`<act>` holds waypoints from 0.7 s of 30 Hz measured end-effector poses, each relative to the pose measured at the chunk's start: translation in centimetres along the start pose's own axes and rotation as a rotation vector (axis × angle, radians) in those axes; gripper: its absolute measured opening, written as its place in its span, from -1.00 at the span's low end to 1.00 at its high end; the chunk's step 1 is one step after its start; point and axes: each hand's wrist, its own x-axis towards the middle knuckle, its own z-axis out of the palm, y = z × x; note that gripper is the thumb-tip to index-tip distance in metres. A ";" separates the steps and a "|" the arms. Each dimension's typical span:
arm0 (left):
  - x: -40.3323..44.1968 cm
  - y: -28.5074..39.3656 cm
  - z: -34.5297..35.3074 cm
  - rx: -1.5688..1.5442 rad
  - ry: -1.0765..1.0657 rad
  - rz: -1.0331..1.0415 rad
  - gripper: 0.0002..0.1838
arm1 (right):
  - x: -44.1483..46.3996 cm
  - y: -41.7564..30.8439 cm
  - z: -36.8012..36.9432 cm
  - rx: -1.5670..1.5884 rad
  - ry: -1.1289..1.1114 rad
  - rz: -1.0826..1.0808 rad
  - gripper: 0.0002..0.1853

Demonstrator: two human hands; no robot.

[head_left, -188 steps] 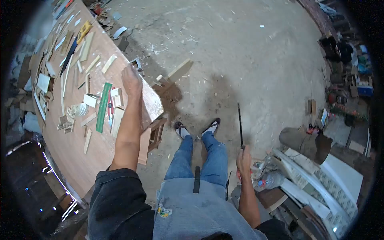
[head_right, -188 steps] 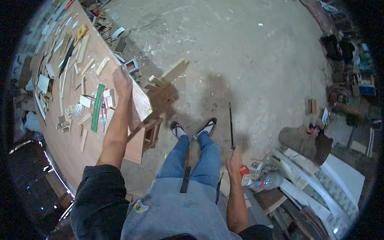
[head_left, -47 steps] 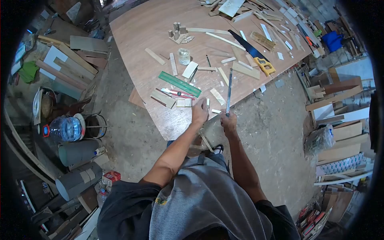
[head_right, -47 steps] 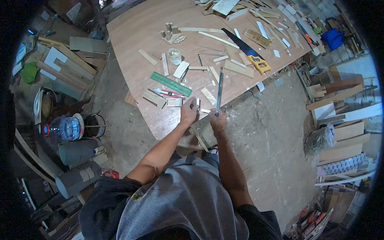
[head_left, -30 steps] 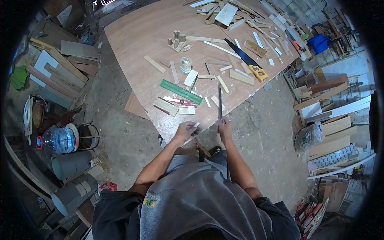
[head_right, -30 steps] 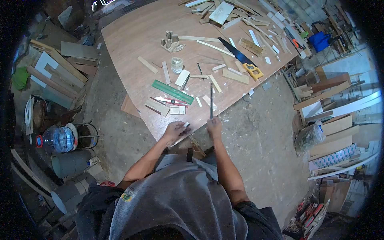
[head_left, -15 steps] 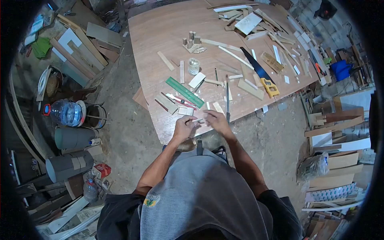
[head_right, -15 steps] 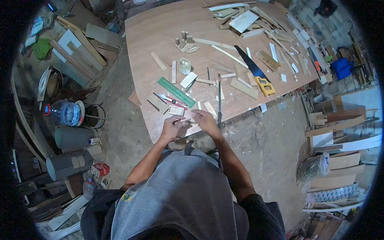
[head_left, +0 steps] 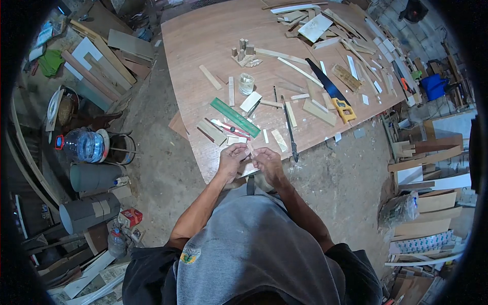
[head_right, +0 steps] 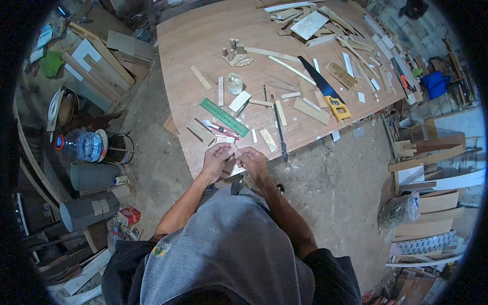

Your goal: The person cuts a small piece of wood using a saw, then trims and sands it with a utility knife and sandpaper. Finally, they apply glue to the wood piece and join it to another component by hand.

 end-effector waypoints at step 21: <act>-1.7 -4.4 -7.8 0.511 0.373 -0.036 -0.66 | 11.5 -1.6 -13.6 -1.311 0.613 -0.397 -0.81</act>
